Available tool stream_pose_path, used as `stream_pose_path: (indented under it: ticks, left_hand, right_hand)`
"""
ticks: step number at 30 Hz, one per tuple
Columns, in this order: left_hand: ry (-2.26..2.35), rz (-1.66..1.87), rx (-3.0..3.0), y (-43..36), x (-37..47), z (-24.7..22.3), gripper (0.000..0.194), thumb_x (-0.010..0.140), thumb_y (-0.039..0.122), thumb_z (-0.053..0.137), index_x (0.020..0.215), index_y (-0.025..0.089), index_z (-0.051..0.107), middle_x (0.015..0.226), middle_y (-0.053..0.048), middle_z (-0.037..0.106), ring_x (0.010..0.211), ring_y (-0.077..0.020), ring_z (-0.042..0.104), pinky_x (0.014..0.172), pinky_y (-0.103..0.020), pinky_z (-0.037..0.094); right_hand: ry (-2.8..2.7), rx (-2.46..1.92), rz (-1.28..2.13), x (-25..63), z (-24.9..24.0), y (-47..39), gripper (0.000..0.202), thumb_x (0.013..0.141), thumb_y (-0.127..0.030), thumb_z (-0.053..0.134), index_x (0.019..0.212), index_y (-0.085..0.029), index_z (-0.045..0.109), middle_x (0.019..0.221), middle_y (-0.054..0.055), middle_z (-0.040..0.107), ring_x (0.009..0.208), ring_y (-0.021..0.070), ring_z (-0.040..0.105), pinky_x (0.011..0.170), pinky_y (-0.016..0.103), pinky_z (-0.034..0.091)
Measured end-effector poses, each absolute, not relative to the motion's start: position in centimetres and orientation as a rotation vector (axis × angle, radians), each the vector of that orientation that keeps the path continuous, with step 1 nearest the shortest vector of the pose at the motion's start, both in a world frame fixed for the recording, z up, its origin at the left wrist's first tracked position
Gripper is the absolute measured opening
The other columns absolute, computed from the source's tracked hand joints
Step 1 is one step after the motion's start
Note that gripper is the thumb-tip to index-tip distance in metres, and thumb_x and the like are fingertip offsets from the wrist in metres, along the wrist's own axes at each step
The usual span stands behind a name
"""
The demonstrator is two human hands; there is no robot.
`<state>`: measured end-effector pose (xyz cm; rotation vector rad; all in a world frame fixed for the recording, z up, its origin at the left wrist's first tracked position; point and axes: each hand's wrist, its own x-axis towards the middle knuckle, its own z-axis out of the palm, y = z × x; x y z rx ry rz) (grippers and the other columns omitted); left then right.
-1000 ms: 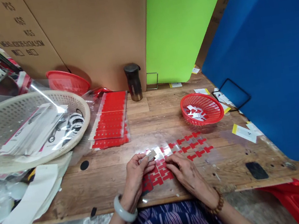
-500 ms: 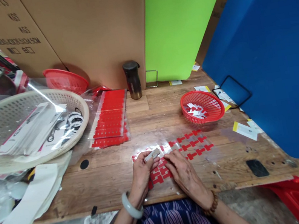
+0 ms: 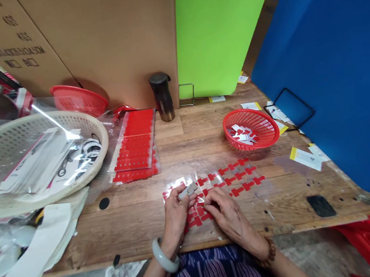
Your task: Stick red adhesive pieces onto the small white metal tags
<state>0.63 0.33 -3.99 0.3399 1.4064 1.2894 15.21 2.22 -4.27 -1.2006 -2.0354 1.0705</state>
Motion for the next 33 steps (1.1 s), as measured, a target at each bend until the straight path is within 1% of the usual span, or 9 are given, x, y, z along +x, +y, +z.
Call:
stream_pose_path:
  ticks: [4, 7, 10, 13, 18, 23, 27, 33]
  left_hand:
    - [1.387, 1.301, 0.331, 0.4, 0.5, -4.3, 0.029, 0.07, 0.014, 0.071, 0.096, 0.013, 0.059, 0.093, -0.009, 0.07, 0.076, -0.0179, 0.071, 0.078, -0.03, 0.055]
    - [1.389, 1.282, 0.305, 0.6, 0.2, -4.5, 0.028, 0.072, 0.009, 0.068, 0.098, 0.013, 0.058, 0.089, -0.009, 0.071, 0.075, -0.017, 0.071, 0.075, -0.027, 0.056]
    - [1.352, 1.227, 0.269, 0.6, -0.1, -4.1, 0.026, 0.076, 0.003, 0.062, 0.099, 0.012, 0.055, 0.082, -0.009, 0.071, 0.071, -0.0161, 0.071, 0.069, -0.023, 0.056]
    - [1.287, 1.155, 0.245, 0.4, -0.2, -2.9, 0.023, 0.079, 0.001, 0.056, 0.1, 0.01, 0.055, 0.08, -0.01, 0.072, 0.068, -0.0149, 0.071, 0.067, -0.02, 0.056]
    - [1.229, 1.084, 0.234, -0.1, 0.2, -1.0, 0.021, 0.081, 0.003, 0.055, 0.101, 0.009, 0.056, 0.075, -0.011, 0.072, 0.067, -0.0168, 0.071, 0.068, -0.023, 0.057]
    - [1.175, 1.066, 0.252, -0.5, 0.3, -0.6, 0.021, 0.08, 0.004, 0.057, 0.101, 0.008, 0.058, 0.079, -0.014, 0.073, 0.071, -0.0189, 0.072, 0.068, -0.023, 0.057]
    - [1.184, 1.025, 0.232, -0.5, 0.5, -0.3, 0.021, 0.08, 0.003, 0.057, 0.101, 0.007, 0.058, 0.076, -0.014, 0.073, 0.066, -0.018, 0.071, 0.065, -0.022, 0.057]
    - [1.177, 0.984, 0.259, -0.3, 0.7, 0.1, 0.021, 0.081, 0.002, 0.055, 0.102, 0.006, 0.058, 0.074, -0.014, 0.073, 0.063, -0.0161, 0.071, 0.062, -0.02, 0.057]
  right_hand:
    - [-1.954, -1.13, 1.272, 16.2, -3.9, 2.4, 0.015, 0.084, -0.013, 0.049, 0.071, -0.02, 0.047, 0.079, 0.0, 0.051, 0.079, 0.0163, 0.049, 0.074, 0.029, 0.04]
    - [-1.822, -1.128, 1.445, 16.9, -3.8, 2.8, 0.012, 0.084, -0.02, 0.052, 0.073, -0.02, 0.05, 0.077, -0.001, 0.052, 0.076, 0.0157, 0.051, 0.073, 0.028, 0.041]
    - [-1.666, -1.138, 1.52, 17.3, -3.7, 3.2, 0.007, 0.083, -0.026, 0.055, 0.079, -0.02, 0.053, 0.079, -0.001, 0.055, 0.076, 0.0157, 0.053, 0.072, 0.028, 0.043]
    - [-1.575, -1.159, 1.48, 17.2, -3.2, 3.3, 0.009, 0.08, -0.028, 0.059, 0.079, -0.02, 0.054, 0.078, -0.001, 0.057, 0.075, 0.0154, 0.055, 0.071, 0.028, 0.044]
    - [-1.58, -1.211, 1.342, 16.5, -2.0, 3.6, 0.008, 0.078, -0.026, 0.06, 0.074, -0.02, 0.055, 0.073, -0.002, 0.059, 0.069, 0.0143, 0.055, 0.067, 0.027, 0.044]
    - [-1.664, -1.163, 1.309, 16.1, -1.8, 3.7, 0.006, 0.078, -0.02, 0.057, 0.073, -0.02, 0.054, 0.07, -0.003, 0.057, 0.066, 0.0128, 0.054, 0.063, 0.024, 0.044]
    - [-1.707, -1.159, 1.319, 16.2, -1.8, 3.8, 0.006, 0.078, -0.017, 0.054, 0.072, -0.02, 0.053, 0.068, -0.003, 0.055, 0.064, 0.0118, 0.052, 0.06, 0.023, 0.041]
    - [-1.772, -1.158, 1.301, 16.5, -1.4, 3.8, 0.007, 0.079, -0.014, 0.053, 0.073, -0.019, 0.052, 0.07, -0.003, 0.054, 0.066, 0.0118, 0.05, 0.062, 0.023, 0.039]
